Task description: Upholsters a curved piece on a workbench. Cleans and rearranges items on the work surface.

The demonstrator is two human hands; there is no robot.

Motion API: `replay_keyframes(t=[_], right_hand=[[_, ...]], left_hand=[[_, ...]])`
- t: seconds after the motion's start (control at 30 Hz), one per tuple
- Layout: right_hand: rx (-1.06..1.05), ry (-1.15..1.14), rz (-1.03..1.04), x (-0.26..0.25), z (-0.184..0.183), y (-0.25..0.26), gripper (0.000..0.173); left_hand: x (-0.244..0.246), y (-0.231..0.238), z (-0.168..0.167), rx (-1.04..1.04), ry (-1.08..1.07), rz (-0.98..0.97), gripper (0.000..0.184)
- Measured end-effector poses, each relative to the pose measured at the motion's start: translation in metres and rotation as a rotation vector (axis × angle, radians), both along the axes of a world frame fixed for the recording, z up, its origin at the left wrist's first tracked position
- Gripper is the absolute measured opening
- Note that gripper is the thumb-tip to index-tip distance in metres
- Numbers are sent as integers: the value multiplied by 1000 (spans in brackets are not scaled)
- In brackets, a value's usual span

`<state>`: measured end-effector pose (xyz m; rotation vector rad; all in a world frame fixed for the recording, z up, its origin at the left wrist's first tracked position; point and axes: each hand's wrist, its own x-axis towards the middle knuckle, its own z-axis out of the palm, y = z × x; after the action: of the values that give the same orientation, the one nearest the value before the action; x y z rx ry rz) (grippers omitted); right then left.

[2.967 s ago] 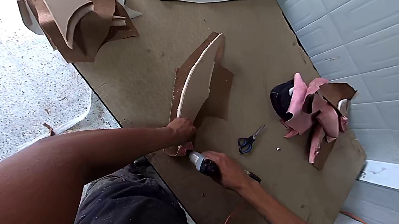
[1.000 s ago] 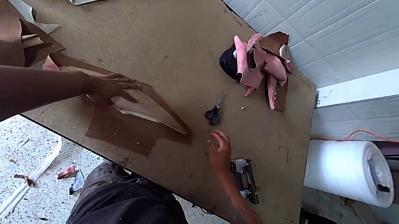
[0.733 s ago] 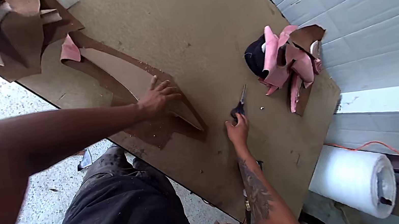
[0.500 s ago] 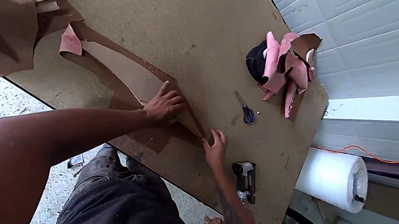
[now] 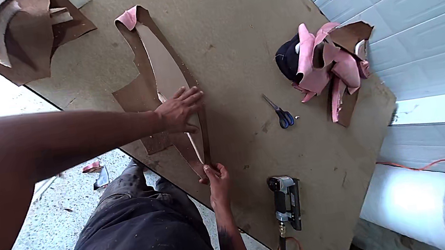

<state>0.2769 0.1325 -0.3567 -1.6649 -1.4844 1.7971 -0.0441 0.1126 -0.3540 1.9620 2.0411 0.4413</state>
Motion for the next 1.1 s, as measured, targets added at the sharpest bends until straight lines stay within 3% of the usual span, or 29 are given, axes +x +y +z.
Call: replay_keyframes(t=[0.1,0.23,0.53,0.8,1.1], right_hand=[[-112,-46,153,5,2,13,35],[-217,-103,393,9,4,28,35],[-195,-66,394,25,-14,22,43],[54,-115,479,39,-16,15,48],[11,71,534,-17,15,35,43]], left_hand=[[31,-5,14,-216,77,240,131],[64,2,18,-384,116,408,151],[73,21,24,-499,93,484,156],[77,24,22,-511,95,519,156],[73,20,20,-468,104,521,156]])
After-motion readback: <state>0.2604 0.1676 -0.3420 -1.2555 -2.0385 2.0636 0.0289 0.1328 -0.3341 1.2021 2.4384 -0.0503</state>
